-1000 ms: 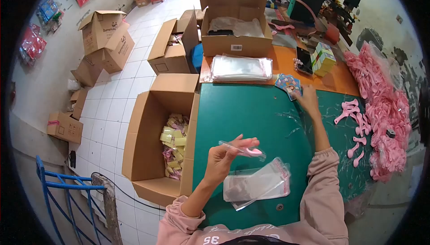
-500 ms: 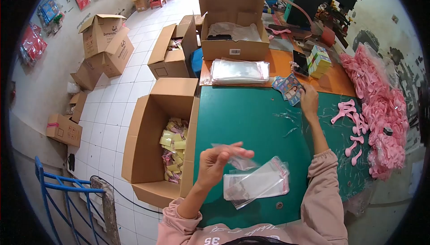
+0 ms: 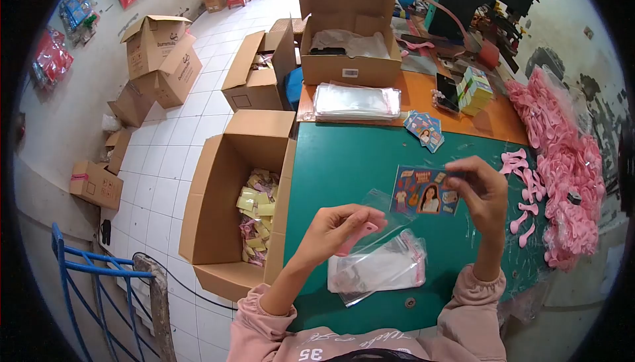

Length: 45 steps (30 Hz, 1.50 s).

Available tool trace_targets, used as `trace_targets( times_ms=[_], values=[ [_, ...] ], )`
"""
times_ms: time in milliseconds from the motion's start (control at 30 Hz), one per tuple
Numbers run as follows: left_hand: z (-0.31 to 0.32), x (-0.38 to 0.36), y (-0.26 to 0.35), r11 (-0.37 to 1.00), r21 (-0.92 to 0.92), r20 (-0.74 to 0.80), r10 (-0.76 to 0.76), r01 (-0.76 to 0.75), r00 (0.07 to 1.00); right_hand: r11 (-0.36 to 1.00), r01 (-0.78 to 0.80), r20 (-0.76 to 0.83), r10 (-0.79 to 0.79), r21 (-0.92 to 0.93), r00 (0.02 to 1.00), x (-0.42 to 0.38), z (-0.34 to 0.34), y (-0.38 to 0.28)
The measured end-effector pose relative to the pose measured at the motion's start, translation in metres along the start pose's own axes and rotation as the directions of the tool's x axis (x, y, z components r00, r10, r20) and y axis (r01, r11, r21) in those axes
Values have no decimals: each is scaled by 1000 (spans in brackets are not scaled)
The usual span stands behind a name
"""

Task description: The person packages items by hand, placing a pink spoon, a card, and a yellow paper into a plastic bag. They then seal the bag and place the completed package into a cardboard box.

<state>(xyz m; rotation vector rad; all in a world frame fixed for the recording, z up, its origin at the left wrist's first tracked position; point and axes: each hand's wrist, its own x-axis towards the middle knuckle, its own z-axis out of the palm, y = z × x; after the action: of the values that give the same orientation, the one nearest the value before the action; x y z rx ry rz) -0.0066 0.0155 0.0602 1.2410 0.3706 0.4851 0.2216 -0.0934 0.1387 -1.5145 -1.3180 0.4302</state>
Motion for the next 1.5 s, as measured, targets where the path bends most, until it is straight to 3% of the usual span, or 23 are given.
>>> trace_targets(
  times_ms=[67,167,333,500,833,933,1033,1200,1300,1500],
  values=[
    [8,2,-2,1000,16,5,-6,6,1000,995,80,-2,-80,-63,997,-8,-3,-7],
    [13,6,-5,990,134,44,-47,41,998,951,194,174,-154,-241,973,-11,-7,-12],
    [21,6,2,934,310,119,-223,177,968,937,155,282,-64,-313,957,-22,-6,-11],
    [23,8,-14,961,249,121,-155,121,980,918,168,266,-72,-360,961,-28,-9,-17],
    [25,11,-19,978,143,168,-178,154,970,921,184,317,-71,-343,946,-28,-18,-13],
    [22,11,-27,945,289,203,-217,153,955,920,204,349,-80,-334,934,-27,-14,-14],
    [27,9,-30,953,290,191,-148,88,970,930,206,375,-82,-304,923,-28,-10,-15],
    [32,7,-22,940,314,220,-207,132,953,953,213,415,-107,-217,904,-27,6,-11],
    [27,7,-14,922,359,216,-232,144,948,962,125,362,-30,-242,932,-27,2,-14],
    [27,4,-17,947,285,247,-224,151,943,961,238,458,-150,-139,876,-25,16,-1]
  ],
)
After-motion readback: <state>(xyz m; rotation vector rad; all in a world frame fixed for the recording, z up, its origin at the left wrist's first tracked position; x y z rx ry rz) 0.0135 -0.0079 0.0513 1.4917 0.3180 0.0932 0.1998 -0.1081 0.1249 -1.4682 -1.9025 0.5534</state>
